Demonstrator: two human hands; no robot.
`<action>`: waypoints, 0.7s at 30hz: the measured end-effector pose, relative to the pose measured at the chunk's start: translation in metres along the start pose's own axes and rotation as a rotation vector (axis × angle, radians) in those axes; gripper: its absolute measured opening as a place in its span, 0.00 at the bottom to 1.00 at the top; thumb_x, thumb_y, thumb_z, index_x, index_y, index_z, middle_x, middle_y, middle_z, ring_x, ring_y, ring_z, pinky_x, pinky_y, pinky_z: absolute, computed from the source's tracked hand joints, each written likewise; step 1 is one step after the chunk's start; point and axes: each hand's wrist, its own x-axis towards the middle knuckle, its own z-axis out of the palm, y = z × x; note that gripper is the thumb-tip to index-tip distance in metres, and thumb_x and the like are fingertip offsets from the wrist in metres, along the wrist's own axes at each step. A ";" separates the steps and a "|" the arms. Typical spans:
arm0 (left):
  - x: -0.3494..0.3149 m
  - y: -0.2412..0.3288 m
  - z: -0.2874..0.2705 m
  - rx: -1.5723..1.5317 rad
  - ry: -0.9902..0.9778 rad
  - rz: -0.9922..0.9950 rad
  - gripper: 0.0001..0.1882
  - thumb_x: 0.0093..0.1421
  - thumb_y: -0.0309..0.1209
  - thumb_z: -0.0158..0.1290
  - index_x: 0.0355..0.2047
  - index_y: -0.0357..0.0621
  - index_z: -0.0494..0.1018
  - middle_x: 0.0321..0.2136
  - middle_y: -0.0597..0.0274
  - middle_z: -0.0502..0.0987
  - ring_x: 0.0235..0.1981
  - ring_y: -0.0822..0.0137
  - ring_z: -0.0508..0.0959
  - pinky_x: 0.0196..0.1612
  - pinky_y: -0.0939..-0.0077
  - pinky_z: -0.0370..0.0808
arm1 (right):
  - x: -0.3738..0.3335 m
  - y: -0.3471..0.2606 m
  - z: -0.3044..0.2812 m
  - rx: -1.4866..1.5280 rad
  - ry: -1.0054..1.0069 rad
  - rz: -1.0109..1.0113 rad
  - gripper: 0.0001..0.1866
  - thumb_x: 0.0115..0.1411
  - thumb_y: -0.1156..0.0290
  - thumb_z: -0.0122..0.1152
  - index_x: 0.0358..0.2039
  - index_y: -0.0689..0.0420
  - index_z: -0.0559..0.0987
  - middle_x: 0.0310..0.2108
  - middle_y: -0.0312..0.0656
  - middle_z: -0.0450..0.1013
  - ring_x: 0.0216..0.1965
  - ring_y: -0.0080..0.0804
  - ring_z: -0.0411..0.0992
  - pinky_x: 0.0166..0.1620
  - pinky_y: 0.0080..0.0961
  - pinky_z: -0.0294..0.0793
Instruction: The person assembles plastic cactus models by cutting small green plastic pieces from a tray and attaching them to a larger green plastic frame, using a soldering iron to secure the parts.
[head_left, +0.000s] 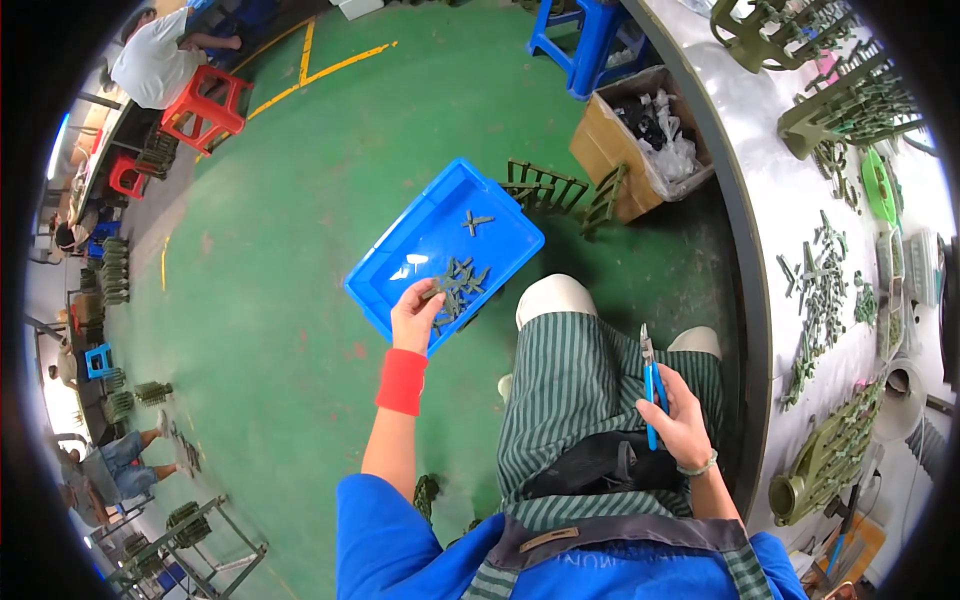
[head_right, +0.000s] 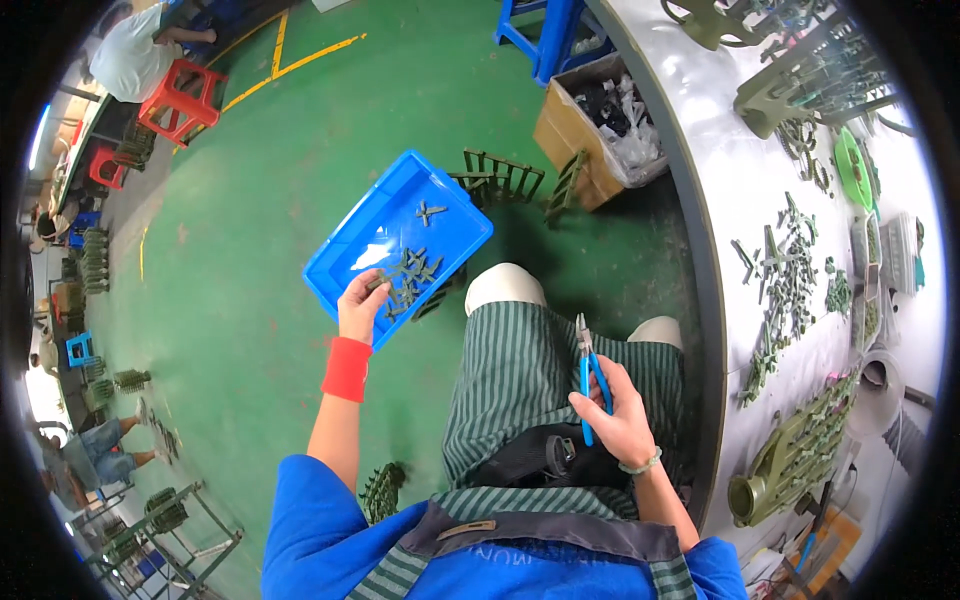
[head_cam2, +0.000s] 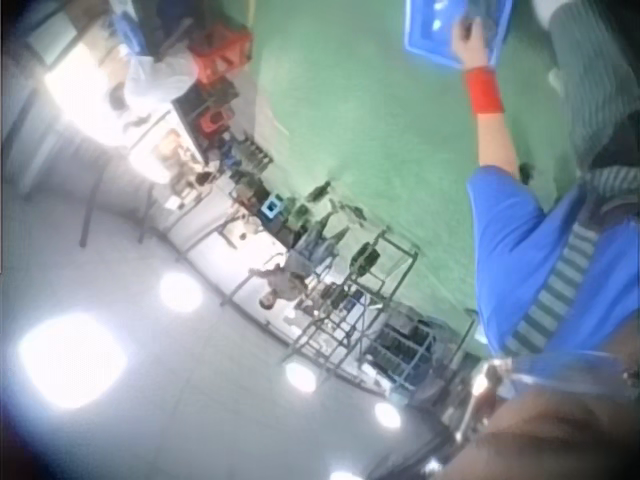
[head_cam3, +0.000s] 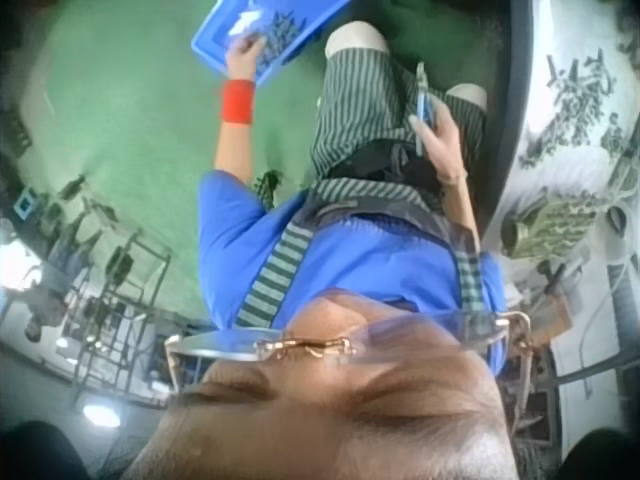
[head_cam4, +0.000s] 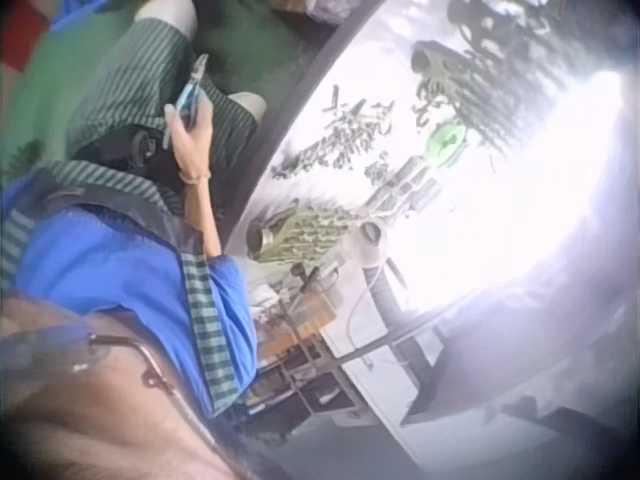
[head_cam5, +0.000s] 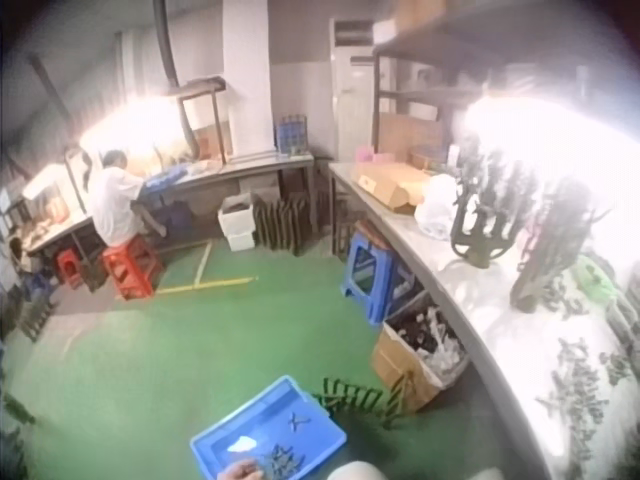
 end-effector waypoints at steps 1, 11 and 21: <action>-0.007 0.011 0.011 -0.016 -0.007 -0.013 0.17 0.58 0.19 0.57 0.48 0.34 0.73 0.41 0.60 0.78 0.40 0.73 0.78 0.45 0.80 0.74 | -0.001 0.000 -0.001 -0.010 -0.017 -0.012 0.29 0.54 0.76 0.67 0.55 0.66 0.67 0.36 0.32 0.63 0.34 0.17 0.61 0.38 0.16 0.66; -0.057 0.109 0.204 -0.001 -0.602 0.153 0.13 0.59 0.19 0.55 0.45 0.36 0.72 0.37 0.64 0.78 0.37 0.75 0.77 0.42 0.80 0.75 | -0.010 0.020 -0.015 -0.159 0.064 -0.100 0.35 0.53 0.55 0.70 0.54 0.66 0.70 0.40 0.41 0.70 0.35 0.24 0.67 0.40 0.24 0.71; -0.166 0.119 0.454 0.094 -1.071 0.727 0.19 0.52 0.29 0.58 0.45 0.40 0.72 0.34 0.49 0.76 0.34 0.52 0.77 0.40 0.62 0.74 | -0.010 0.044 -0.024 -0.042 -0.041 -0.238 0.27 0.57 0.65 0.65 0.56 0.60 0.70 0.44 0.37 0.72 0.40 0.19 0.70 0.41 0.20 0.71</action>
